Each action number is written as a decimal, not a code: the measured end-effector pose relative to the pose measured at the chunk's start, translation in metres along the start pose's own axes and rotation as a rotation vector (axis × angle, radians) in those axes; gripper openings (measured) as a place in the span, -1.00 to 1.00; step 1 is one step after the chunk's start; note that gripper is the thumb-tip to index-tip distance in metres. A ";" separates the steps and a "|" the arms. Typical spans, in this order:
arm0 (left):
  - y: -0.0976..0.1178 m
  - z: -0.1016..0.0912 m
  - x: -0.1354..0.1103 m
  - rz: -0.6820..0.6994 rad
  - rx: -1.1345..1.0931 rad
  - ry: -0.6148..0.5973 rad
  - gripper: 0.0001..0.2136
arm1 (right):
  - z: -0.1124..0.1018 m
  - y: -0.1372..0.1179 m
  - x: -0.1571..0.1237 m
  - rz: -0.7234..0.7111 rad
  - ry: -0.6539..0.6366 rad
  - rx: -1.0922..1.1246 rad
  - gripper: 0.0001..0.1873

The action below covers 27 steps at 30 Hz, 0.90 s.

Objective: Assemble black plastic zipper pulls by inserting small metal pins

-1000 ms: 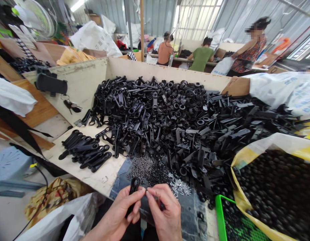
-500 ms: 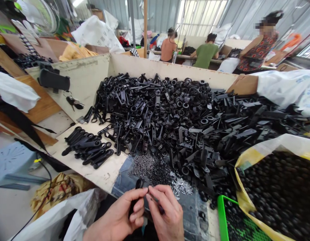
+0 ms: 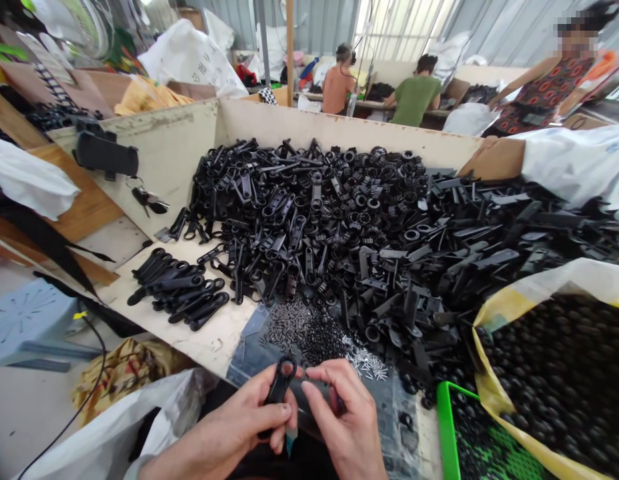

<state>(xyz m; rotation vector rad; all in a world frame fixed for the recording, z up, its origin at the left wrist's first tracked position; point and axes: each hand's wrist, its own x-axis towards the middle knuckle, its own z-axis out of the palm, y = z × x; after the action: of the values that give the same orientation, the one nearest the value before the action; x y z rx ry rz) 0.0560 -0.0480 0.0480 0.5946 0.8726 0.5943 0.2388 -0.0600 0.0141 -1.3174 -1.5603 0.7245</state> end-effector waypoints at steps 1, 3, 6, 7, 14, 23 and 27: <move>-0.001 -0.001 0.000 0.018 0.043 0.000 -0.70 | 0.000 -0.001 -0.001 -0.030 -0.029 -0.016 -0.89; -0.002 -0.001 0.002 0.032 0.121 0.004 -0.67 | 0.001 -0.003 -0.002 -0.093 -0.075 -0.047 -0.91; -0.005 -0.001 0.004 0.033 0.229 0.052 -0.72 | 0.005 -0.006 -0.001 -0.176 -0.093 -0.099 -0.89; -0.006 -0.001 0.004 0.032 0.269 0.073 -0.74 | 0.007 -0.006 0.000 -0.193 -0.088 -0.114 -0.88; -0.030 -0.016 0.010 0.018 0.442 0.222 -0.51 | 0.008 -0.010 0.006 -0.191 -0.115 -0.114 -0.85; -0.033 -0.020 0.009 0.012 0.631 0.244 -0.54 | 0.011 -0.011 0.003 -0.037 -0.175 -0.087 -0.71; -0.030 -0.020 0.007 0.085 0.697 0.267 -0.62 | 0.012 -0.012 0.000 -0.116 -0.167 -0.117 -0.74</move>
<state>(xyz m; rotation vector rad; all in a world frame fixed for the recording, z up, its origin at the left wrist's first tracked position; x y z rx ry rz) 0.0498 -0.0590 0.0132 1.2039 1.3244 0.4414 0.2232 -0.0610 0.0203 -1.2647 -1.8213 0.6926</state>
